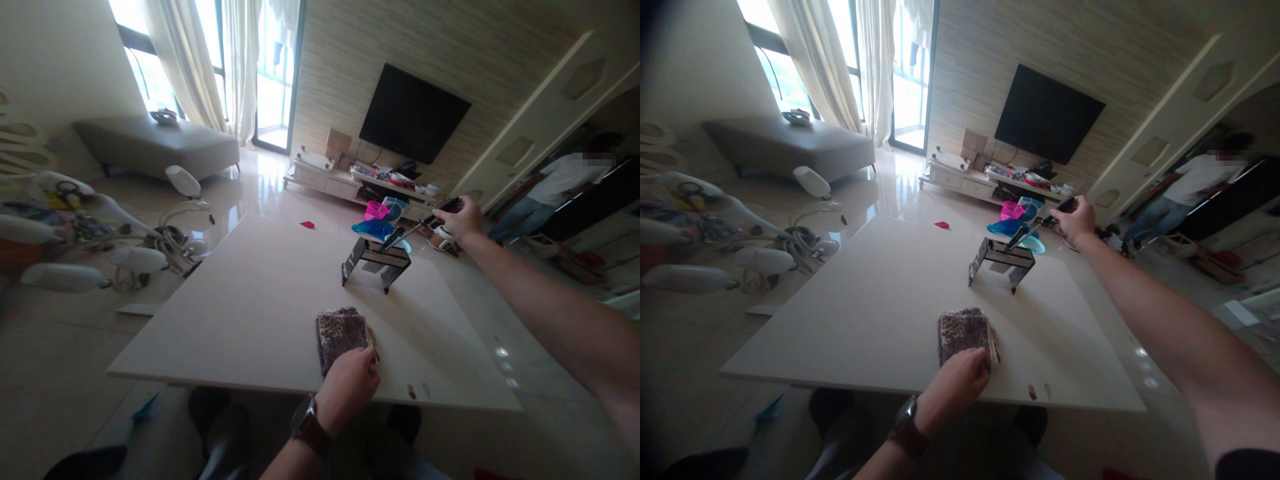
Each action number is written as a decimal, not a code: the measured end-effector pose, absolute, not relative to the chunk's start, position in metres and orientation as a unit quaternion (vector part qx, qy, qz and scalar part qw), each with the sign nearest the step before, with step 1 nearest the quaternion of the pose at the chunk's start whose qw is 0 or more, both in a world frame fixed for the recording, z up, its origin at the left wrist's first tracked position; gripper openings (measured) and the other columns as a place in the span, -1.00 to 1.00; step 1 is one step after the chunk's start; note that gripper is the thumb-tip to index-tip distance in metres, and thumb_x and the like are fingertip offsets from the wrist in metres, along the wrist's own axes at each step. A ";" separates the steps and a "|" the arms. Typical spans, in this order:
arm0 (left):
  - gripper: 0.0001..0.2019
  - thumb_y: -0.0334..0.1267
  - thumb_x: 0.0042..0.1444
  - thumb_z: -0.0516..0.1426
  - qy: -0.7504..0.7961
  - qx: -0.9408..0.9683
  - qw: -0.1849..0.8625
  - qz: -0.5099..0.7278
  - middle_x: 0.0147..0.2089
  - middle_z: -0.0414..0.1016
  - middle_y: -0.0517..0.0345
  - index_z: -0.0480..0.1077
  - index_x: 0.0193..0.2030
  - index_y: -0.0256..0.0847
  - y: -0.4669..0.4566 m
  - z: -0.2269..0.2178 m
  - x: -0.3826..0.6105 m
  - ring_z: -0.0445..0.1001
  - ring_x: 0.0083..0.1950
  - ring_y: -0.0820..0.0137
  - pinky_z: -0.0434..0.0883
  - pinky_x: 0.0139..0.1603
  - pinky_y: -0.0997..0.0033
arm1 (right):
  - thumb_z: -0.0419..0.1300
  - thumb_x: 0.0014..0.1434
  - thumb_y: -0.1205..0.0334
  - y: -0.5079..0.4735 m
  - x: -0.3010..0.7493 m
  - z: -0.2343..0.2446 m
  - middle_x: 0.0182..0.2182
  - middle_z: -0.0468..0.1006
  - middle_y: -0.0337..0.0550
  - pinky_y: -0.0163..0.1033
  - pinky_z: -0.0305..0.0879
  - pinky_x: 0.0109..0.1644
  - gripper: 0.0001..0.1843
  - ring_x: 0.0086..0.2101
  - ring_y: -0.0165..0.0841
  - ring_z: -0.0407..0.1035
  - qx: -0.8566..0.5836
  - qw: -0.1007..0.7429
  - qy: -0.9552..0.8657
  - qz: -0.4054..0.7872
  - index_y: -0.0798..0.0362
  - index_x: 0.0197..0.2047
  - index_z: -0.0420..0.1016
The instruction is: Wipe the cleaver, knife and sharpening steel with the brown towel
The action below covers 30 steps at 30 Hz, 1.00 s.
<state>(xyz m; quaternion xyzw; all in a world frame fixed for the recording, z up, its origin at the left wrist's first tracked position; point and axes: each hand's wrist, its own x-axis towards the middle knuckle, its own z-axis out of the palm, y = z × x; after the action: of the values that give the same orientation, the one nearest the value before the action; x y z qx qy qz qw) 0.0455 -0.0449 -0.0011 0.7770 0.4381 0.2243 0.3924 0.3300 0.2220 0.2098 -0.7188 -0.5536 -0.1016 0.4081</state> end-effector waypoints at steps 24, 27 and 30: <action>-0.94 -0.35 0.15 0.06 0.450 0.764 0.392 0.245 -0.25 0.54 0.10 0.35 -0.30 -0.15 -0.041 -0.004 0.041 0.44 -0.24 0.33 0.15 -0.26 0.35 | 0.45 -0.11 0.01 0.214 0.294 0.106 -0.46 0.49 -0.24 -0.19 0.27 -0.19 -0.58 -0.39 -0.32 0.36 -0.725 0.421 -0.542 0.061 0.00 -0.34 0.34; -0.89 -0.34 0.19 0.04 0.453 0.751 0.395 0.273 -0.29 0.51 0.09 0.32 -0.36 -0.17 -0.041 -0.004 0.042 0.38 -0.29 0.36 0.11 -0.28 0.34 | 0.27 0.03 -0.27 0.147 0.287 0.082 -0.62 0.39 -0.23 -0.23 0.22 -0.39 -0.49 -0.55 -0.37 0.28 -0.708 0.422 -0.535 0.187 0.02 -0.52 0.34; -0.83 -0.33 0.22 0.03 0.455 0.719 0.428 0.306 -0.35 0.46 0.13 0.28 -0.42 -0.18 -0.040 -0.005 0.048 0.30 -0.34 0.41 0.09 -0.30 0.36 | 0.20 0.08 -0.34 0.062 0.272 0.037 -0.73 0.22 -0.35 -0.31 0.02 -0.54 -0.44 -0.66 -0.46 0.09 -0.659 0.453 -0.504 0.326 0.05 -0.48 0.41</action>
<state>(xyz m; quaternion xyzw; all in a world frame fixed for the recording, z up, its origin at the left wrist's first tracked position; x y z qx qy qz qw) 0.0475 -0.0401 -0.0047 0.7187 0.4553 0.3056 0.4276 0.2721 0.0625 0.0368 -0.6589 -0.5040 0.3260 0.4533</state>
